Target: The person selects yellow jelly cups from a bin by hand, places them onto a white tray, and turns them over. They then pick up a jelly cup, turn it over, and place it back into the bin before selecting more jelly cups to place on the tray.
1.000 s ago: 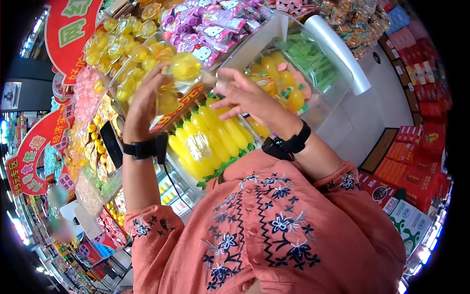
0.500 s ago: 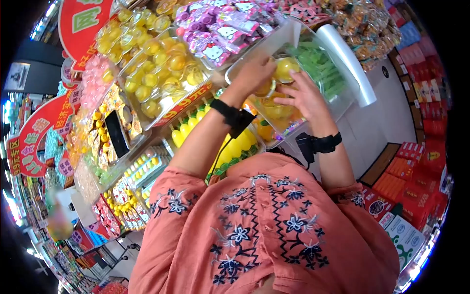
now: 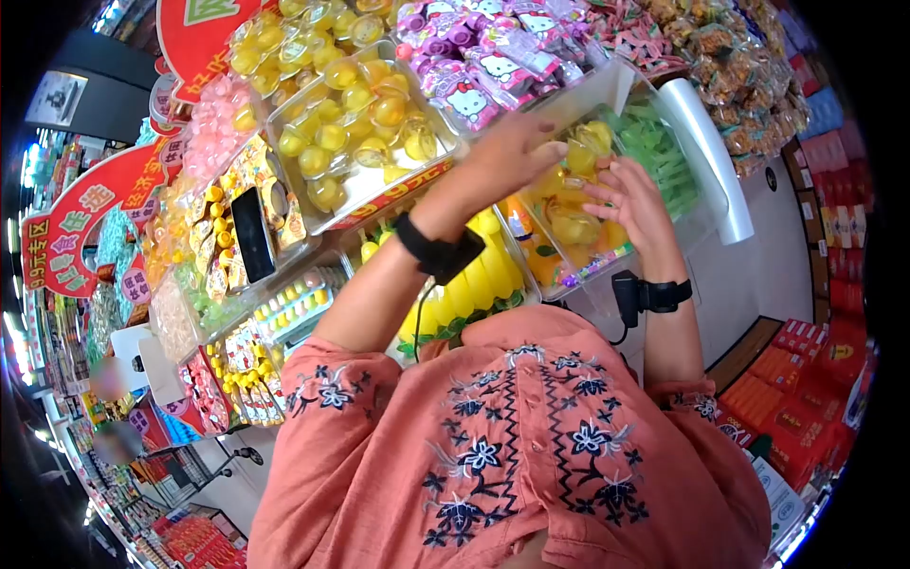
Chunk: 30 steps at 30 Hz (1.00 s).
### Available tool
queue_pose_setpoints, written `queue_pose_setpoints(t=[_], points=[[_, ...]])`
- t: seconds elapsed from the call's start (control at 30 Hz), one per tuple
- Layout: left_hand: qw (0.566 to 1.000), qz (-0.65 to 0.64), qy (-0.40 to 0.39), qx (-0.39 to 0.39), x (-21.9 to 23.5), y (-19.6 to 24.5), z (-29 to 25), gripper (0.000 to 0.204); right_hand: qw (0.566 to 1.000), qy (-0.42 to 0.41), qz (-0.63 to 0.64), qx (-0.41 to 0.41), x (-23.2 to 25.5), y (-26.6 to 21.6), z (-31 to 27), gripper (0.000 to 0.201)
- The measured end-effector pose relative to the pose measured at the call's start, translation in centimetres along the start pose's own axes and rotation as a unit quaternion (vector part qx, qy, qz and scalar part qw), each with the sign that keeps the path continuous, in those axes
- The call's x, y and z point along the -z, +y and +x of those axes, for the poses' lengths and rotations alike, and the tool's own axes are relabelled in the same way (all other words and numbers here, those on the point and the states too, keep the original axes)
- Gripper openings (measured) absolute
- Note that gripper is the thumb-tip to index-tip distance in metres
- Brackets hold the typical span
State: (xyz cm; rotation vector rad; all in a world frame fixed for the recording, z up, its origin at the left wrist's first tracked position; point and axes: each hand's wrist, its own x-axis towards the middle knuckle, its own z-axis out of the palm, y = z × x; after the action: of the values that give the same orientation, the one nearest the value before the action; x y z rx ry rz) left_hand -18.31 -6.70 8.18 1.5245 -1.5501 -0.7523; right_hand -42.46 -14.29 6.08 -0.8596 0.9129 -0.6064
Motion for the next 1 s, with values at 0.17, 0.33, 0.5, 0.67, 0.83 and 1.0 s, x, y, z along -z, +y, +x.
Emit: queue_pose_setpoints(t=[0.17,0.33,0.5,0.67,0.83,1.0], points=[[0.996,0.051,0.058,0.041,9.8,-2.2,-0.5,0.059,0.999,0.038,-0.026,0.027,-0.6,-0.1,-0.5,0.055],[0.964,0.205,0.144,0.093,19.4,-9.7,1.4,0.070,0.993,0.050,-0.090,0.065,-2.5,-1.7,-1.6,0.053],[0.934,0.311,0.112,0.134,20.5,-14.1,2.5,0.084,0.988,0.036,-0.124,0.081,-4.9,-2.5,-2.4,0.050],[0.880,0.452,0.044,0.140,16.8,-14.3,3.9,0.084,0.990,0.011,-0.117,0.081,-7.0,-2.1,-2.8,0.047],[0.848,0.508,0.036,0.149,15.2,-15.7,5.2,0.088,0.993,-0.016,-0.105,0.060,-8.0,-0.9,-2.7,0.047],[0.844,0.516,0.020,0.143,15.3,-15.8,5.4,0.085,0.990,-0.062,-0.117,0.041,-8.4,-0.1,-2.6,0.044]])
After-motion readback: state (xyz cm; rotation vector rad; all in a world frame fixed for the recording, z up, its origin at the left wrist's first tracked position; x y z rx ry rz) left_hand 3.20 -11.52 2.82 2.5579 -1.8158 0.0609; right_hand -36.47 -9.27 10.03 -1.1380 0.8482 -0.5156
